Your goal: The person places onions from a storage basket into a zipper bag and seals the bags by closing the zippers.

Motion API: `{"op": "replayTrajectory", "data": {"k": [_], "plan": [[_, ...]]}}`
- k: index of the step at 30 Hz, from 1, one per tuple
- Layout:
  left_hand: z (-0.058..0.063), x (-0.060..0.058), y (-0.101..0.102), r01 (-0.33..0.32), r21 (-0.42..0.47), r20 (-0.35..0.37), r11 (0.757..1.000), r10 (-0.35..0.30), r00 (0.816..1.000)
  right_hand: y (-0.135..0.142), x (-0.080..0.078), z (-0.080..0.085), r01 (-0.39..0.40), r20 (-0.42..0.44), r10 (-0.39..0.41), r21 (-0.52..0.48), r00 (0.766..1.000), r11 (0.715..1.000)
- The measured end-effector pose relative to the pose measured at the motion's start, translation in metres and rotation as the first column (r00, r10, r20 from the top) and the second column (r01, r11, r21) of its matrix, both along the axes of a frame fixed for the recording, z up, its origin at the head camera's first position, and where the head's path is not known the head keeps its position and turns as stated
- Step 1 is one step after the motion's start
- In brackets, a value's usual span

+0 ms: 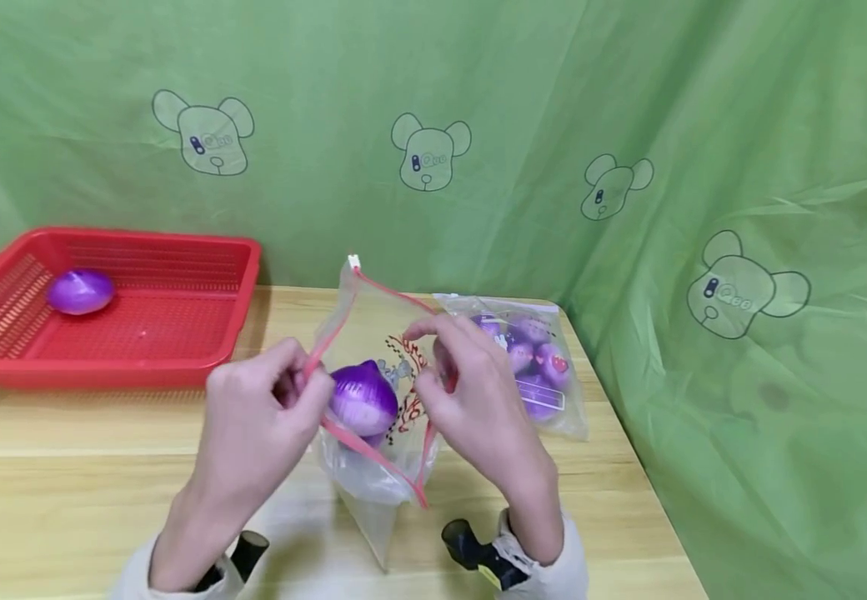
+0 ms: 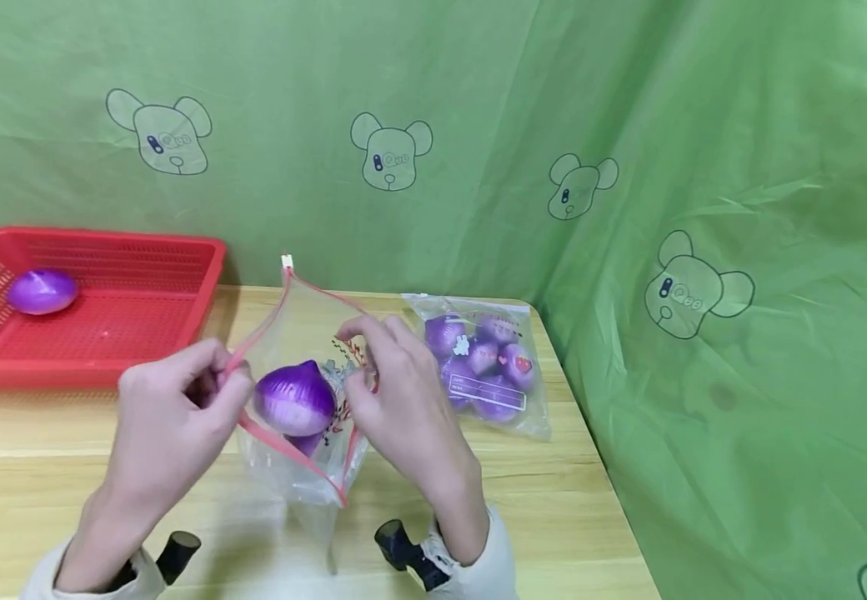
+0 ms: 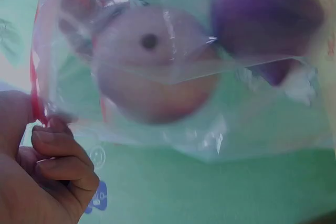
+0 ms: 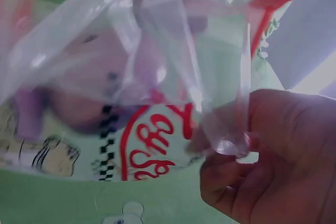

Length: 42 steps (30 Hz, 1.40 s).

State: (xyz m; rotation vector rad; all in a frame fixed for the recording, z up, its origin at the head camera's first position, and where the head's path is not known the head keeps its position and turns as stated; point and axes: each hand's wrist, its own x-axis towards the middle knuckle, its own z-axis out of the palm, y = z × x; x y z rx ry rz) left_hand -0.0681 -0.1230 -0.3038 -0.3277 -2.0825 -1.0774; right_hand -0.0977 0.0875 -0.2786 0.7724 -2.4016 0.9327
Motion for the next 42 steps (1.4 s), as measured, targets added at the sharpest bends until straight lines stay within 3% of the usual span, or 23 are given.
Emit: {"op": "replayTrajectory", "data": {"k": [3, 9, 15, 26, 31, 37, 42], "plan": [[0.001, 0.0, 0.003, 0.046, -0.011, 0.014, 0.999, -0.045, 0.999, -0.003, 0.002, 0.002, -0.034, -0.026, 0.034, -0.012, 0.999, 0.999], [0.002, -0.004, -0.001, 0.0, 0.012, 0.029, 1.0, 0.0, 1.0, -0.004, -0.001, 0.002, 0.013, -0.054, -0.016, -0.059, 0.998, 0.998], [-0.001, -0.008, -0.003, -0.009, 0.013, 0.064, 1.0, 0.008, 0.998, -0.001, -0.003, 0.003, -0.003, -0.092, -0.006, -0.095, 0.996, 0.995], [-0.019, -0.027, -0.005, -0.026, -0.07, 0.228, 0.997, 0.041, 0.973, 0.007, -0.01, 0.0, -0.009, -0.092, -0.004, -0.132, 0.996, 0.991], [-0.027, -0.035, -0.009, 0.002, -0.158, 0.323, 0.987, 0.05, 0.945, 0.001, -0.013, -0.005, -0.05, -0.052, 0.045, -0.097, 0.998, 0.994], [-0.035, -0.041, -0.017, 0.055, -0.27, 0.455, 0.961, 0.078, 0.887, -0.017, -0.016, -0.017, -0.153, 0.002, 0.153, -0.016, 0.988, 0.988], [-0.038, -0.041, -0.023, 0.052, -0.316, 0.504, 0.947, 0.122, 0.855, -0.027, -0.018, -0.025, -0.191, 0.037, 0.189, 0.039, 0.981, 0.981]]}}
